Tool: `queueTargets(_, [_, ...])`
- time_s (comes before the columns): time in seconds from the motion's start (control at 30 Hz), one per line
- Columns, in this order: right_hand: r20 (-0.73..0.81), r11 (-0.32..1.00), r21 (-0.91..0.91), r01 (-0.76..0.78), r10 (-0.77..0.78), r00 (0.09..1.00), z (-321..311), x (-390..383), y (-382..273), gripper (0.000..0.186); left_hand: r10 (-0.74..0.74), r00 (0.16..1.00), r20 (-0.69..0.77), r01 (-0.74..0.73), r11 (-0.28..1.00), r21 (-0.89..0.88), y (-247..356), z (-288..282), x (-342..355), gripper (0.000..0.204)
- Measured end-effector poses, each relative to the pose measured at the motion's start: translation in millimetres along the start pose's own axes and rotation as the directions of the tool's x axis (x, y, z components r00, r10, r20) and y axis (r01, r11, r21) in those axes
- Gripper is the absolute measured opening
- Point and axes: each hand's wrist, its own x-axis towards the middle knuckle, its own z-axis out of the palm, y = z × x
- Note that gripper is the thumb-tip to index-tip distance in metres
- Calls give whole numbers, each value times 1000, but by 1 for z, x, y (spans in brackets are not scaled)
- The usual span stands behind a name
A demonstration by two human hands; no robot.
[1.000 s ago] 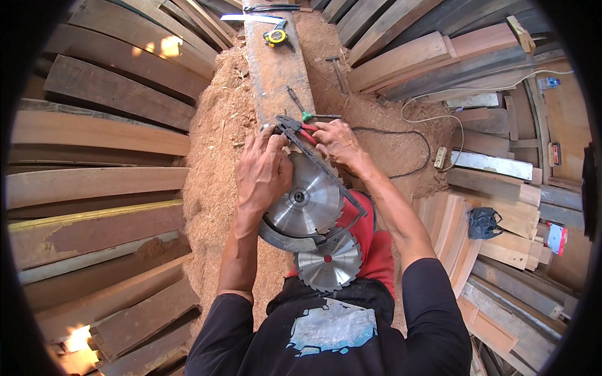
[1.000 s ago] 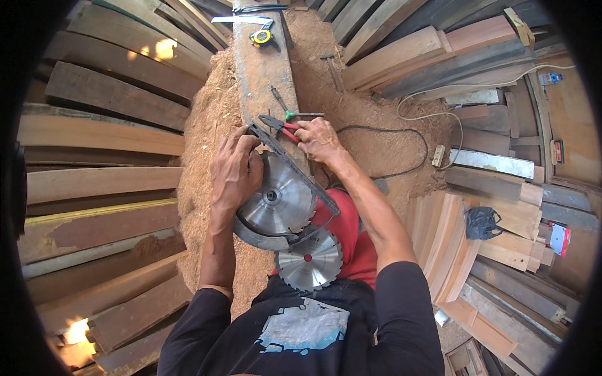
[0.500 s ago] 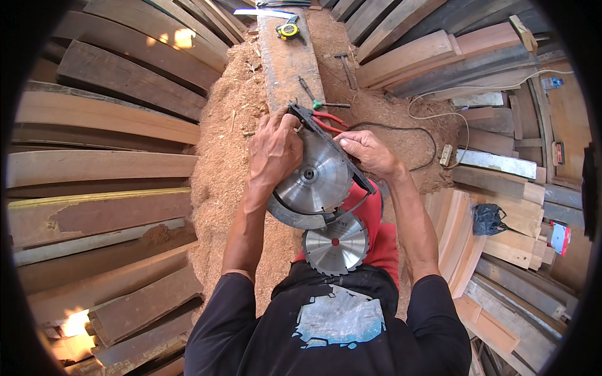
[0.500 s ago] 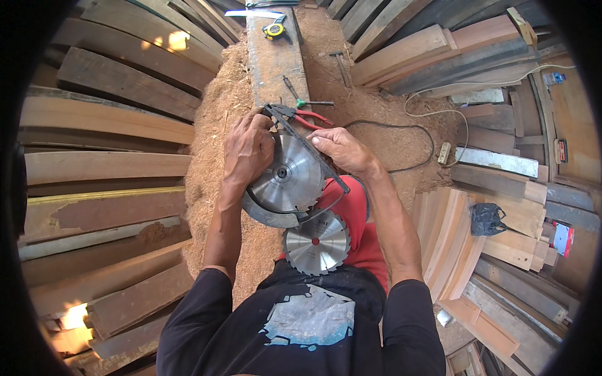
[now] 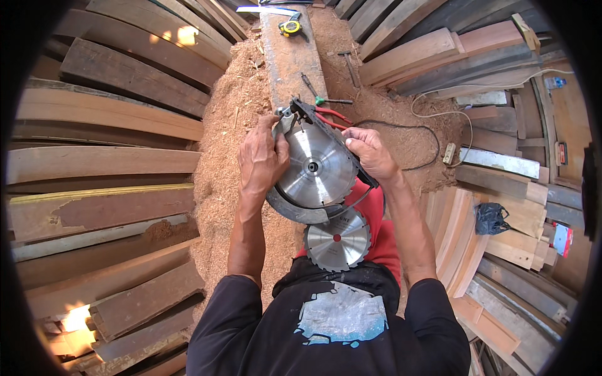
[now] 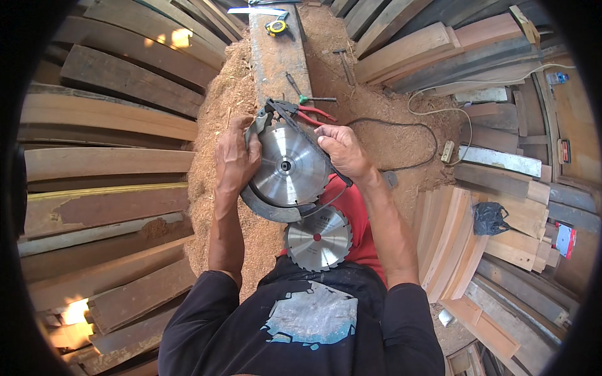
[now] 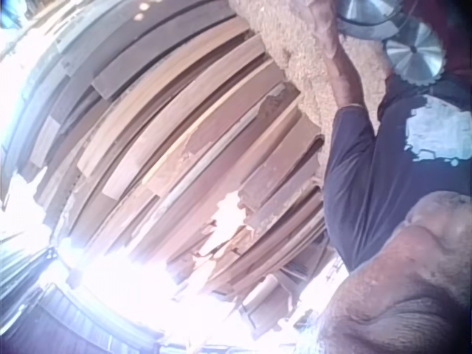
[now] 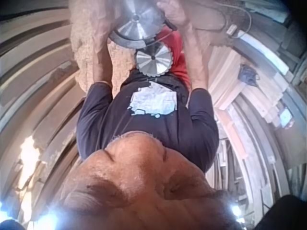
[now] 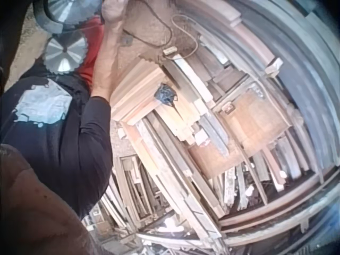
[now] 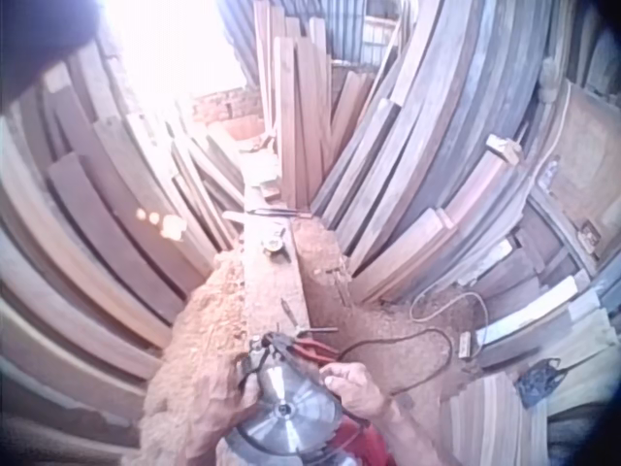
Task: The person removes a circular saw blade from its packaging and prepares to install it on a circular saw. They use a wrench to loosen the arbor nut and pliers to remove the old blade, then place the new blade onto the saw arbor.
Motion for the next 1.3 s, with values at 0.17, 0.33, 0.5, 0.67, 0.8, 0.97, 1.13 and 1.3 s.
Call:
queueTargets(0.17, [12, 992, -110, 63, -62, 998, 0, 3, -2, 19, 168, 986, -14, -168, 986, 20, -7, -4, -9, 48])
queueTargets(0.33, [-19, 1000, 1, 27, -27, 999, 10, 0, -6, 20, 138, 988, 68, -145, 983, 115, -3, -12, -17, 65])
queueTargets(0.5, [-88, 998, 19, 67, -65, 994, 4, -3, 10, 20, 65, 989, 132, -88, 982, 169, 26, -9, -31, 88])
queueTargets(0.67, [-128, 994, -47, 101, -106, 986, 12, 3, 2, 19, 97, 991, 94, -112, 979, 171, 19, -3, -36, 93])
queueTargets(0.8, [-122, 987, -92, 134, -145, 982, 11, 7, 0, 19, 135, 990, 34, -139, 980, 145, 5, 3, -38, 95])
queueTargets(0.97, [-128, 996, -35, 83, -87, 988, 15, -4, -6, 21, 141, 989, 45, -144, 986, 82, 8, -2, -40, 101])
queueTargets(1.13, [-133, 993, 104, 61, -47, 990, 16, -14, 3, 22, 163, 980, 112, -173, 981, 90, 17, -4, -35, 104])
queueTargets(1.3, [-110, 998, 27, 54, -51, 993, 17, -12, -4, 21, 157, 982, 104, -169, 979, 116, 15, -4, -34, 99])
